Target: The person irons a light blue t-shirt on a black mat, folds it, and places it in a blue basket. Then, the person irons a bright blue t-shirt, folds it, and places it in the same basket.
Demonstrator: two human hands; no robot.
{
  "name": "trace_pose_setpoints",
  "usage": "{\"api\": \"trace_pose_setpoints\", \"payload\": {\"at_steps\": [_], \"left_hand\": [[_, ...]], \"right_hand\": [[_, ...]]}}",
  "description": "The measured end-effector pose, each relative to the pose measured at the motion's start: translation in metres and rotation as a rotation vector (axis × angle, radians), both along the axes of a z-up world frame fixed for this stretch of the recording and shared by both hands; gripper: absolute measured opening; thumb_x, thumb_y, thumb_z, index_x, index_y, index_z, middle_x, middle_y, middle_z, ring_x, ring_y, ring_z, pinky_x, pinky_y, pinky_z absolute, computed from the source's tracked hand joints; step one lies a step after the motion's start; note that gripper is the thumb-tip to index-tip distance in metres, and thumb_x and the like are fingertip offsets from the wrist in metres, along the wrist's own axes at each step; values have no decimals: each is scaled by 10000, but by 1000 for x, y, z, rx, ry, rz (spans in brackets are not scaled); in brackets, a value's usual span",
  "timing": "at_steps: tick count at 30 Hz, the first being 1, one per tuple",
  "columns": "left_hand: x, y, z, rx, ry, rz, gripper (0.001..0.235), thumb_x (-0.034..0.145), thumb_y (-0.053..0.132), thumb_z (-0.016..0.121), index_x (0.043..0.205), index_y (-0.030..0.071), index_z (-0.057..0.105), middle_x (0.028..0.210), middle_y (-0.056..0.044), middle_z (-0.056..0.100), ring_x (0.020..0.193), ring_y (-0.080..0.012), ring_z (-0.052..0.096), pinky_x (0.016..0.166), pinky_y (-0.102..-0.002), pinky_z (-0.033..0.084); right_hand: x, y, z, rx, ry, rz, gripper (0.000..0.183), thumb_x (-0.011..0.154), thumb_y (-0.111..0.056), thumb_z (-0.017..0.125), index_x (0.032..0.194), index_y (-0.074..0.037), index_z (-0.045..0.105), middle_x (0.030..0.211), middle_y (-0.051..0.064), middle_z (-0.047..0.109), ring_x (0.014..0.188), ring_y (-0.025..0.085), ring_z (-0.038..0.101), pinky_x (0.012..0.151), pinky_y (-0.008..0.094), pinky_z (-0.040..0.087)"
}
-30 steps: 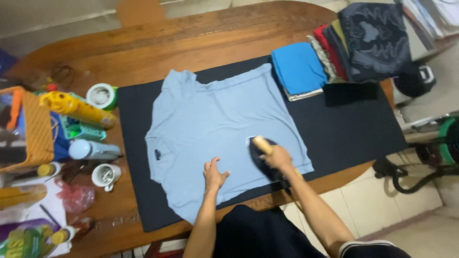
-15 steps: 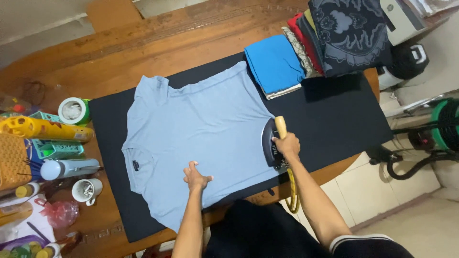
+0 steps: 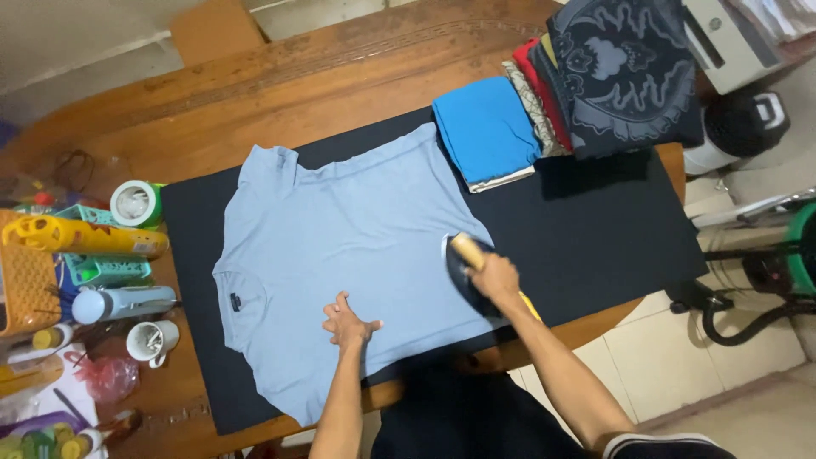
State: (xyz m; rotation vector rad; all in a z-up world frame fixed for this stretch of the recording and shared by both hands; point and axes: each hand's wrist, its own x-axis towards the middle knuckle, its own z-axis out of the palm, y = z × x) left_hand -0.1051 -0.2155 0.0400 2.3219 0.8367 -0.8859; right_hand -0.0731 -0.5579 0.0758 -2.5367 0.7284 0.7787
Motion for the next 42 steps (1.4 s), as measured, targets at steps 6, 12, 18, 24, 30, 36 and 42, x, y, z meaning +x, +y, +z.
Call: {"api": "trace_pose_setpoints", "payload": {"at_steps": [6, 12, 18, 24, 30, 36, 42], "left_hand": [[-2, -1, -10, 17, -26, 30, 1154, 688, 182, 1096, 1581, 337, 380, 1488, -61, 350, 1419, -417, 430, 1057, -589, 516], [-21, 28, -34, -87, -121, 10, 896, 856, 253, 976, 1586, 331, 464, 1554, -33, 376, 1480, -414, 441, 1146, -589, 498], [-37, 108, -85, -175, -345, 136, 352, 966, 290, 810, 1301, 268, 705, 1299, -19, 676, 1304, -323, 704, 1106, -468, 579], [-10, 196, -109, 131, -681, 173, 259, 972, 209, 775, 1225, 228, 719, 1260, -22, 651, 1299, -314, 669, 1188, -490, 448], [5, 245, -81, 15, -485, 119, 462, 979, 130, 772, 1421, 252, 717, 1525, -43, 544, 1417, -393, 580, 1235, -511, 488], [-7, 269, -127, -64, -789, 220, 436, 909, 153, 870, 1321, 219, 744, 1275, -68, 599, 1257, -351, 656, 1101, -447, 542], [-4, 267, -135, -48, -692, 269, 453, 844, 143, 930, 1232, 282, 740, 1202, 12, 632, 1164, -266, 715, 1062, -390, 581]], "right_hand": [[32, -65, -53, -21, -171, -301, 523, 864, -497, 881, 1254, -151, 834, 1131, 207, 850, 1143, 427, 795, 959, 553, 631], [8, -38, 5, 67, -151, -94, 580, 871, -478, 891, 1236, -31, 835, 1168, 310, 832, 1190, 507, 770, 1005, 599, 606], [-11, 48, 61, 49, 47, 316, 482, 923, -462, 809, 1357, -253, 800, 1250, 167, 854, 1249, 379, 783, 1067, 505, 626], [-16, 179, 38, 118, -14, 533, 396, 951, -408, 795, 1307, -235, 774, 1176, 183, 848, 1179, 411, 800, 1012, 541, 643], [5, 333, 1, 206, -32, 624, 334, 943, -368, 796, 1232, -202, 778, 1116, 169, 850, 1139, 402, 807, 987, 531, 652], [42, 417, -10, 123, -32, 619, 323, 956, -394, 766, 1204, -191, 801, 1107, 162, 852, 1113, 383, 817, 983, 502, 653], [95, 444, -18, 86, -73, 431, 409, 919, -420, 809, 1210, -134, 815, 1094, 204, 843, 1107, 422, 809, 970, 540, 654]]}}
